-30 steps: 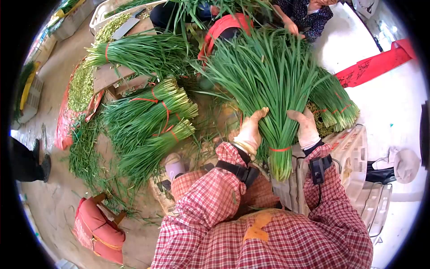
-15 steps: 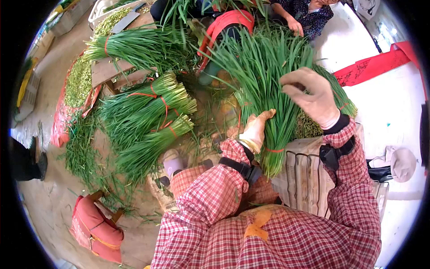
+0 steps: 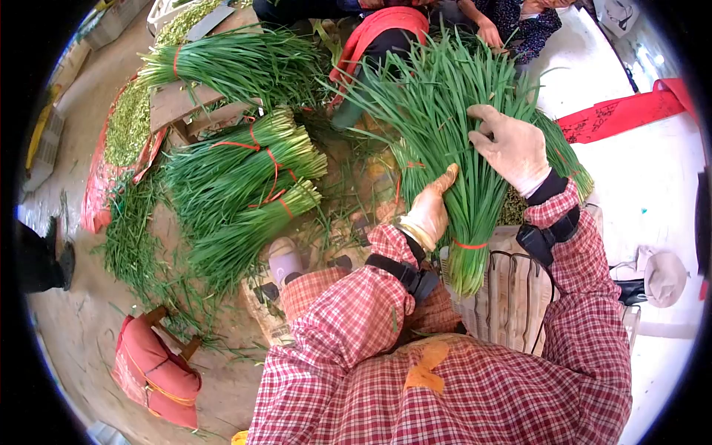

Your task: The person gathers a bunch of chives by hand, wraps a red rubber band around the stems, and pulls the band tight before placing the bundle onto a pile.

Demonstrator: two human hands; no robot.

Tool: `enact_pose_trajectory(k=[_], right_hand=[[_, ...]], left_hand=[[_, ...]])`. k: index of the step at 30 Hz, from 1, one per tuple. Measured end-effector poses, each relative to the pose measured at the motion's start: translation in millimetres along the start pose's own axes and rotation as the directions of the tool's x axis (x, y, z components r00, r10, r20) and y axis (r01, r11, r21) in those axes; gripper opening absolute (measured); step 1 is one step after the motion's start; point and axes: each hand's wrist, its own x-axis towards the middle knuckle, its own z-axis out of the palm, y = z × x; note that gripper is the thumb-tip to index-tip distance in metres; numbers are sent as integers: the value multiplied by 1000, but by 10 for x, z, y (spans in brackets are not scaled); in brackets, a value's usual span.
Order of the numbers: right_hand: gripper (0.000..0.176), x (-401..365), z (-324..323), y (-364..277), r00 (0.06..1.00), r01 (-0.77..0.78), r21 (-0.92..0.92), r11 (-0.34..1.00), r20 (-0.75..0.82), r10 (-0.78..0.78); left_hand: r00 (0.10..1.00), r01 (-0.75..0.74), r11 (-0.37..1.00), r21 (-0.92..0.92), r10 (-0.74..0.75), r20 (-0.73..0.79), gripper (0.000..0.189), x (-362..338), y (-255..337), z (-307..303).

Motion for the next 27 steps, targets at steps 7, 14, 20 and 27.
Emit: enact_pose_trajectory(k=[7,14,20,27], right_hand=[[19,174,-63,-181,945,285,-21,958,-163,-285],[15,444,239,15,945,300,-435,849,259,-202],[30,418,-517,662,908,-15,496,868,-356,219],[75,-384,-117,143,952,-263,101,959,189,241]], left_hand=[[999,31,999,16,-31,10,34,57,-46,-56],[993,115,993,20,-116,17,40,100,-27,-147],[998,43,999,5,-43,-42,42,60,-38,-72],[997,-24,999,-30,22,-68,40,45,-23,-31]])
